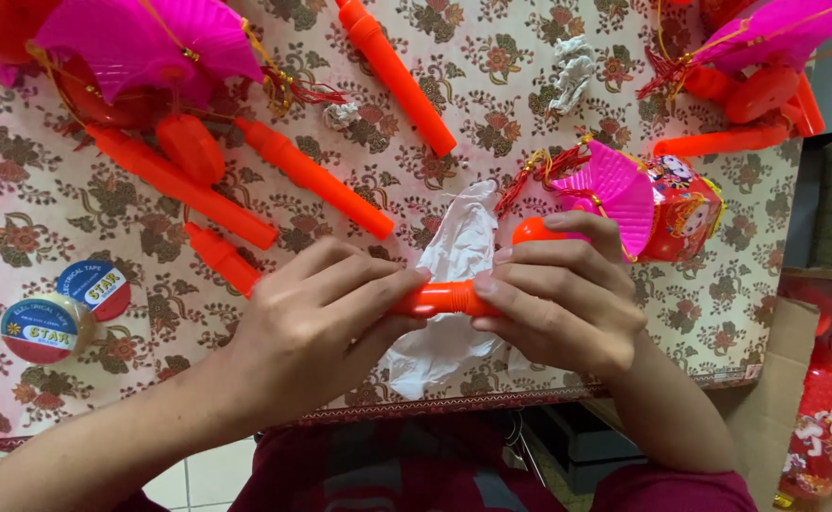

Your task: A person is seen assembling red decorative lanterns by attaching orange sticks to them, wiping them with a white cloth, and then placing them into a cardboard box.

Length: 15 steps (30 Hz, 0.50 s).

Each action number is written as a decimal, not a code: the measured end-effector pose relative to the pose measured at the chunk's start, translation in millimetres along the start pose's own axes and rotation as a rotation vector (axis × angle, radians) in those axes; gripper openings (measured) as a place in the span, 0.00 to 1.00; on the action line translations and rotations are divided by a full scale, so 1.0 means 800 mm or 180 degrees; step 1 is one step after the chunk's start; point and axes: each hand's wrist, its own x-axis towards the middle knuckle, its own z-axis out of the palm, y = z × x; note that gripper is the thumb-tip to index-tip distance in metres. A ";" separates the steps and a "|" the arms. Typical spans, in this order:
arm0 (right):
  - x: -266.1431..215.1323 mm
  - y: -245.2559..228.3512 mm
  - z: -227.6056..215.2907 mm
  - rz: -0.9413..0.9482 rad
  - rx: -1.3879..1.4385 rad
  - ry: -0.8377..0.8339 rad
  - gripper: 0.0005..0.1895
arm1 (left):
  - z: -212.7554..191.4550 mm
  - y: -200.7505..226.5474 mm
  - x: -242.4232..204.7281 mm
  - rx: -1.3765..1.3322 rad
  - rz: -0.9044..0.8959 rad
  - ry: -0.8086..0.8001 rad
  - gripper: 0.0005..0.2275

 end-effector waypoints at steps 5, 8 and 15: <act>0.000 -0.001 0.001 0.0068 0.0123 0.0029 0.10 | 0.000 -0.004 -0.006 0.0131 0.0175 0.0081 0.10; -0.001 -0.002 0.003 0.0059 0.0117 0.0045 0.12 | -0.005 -0.001 0.001 0.0191 0.0388 0.0073 0.08; -0.003 0.001 0.000 0.0081 0.0153 0.0062 0.11 | -0.004 0.005 0.005 0.0130 0.0288 -0.0063 0.14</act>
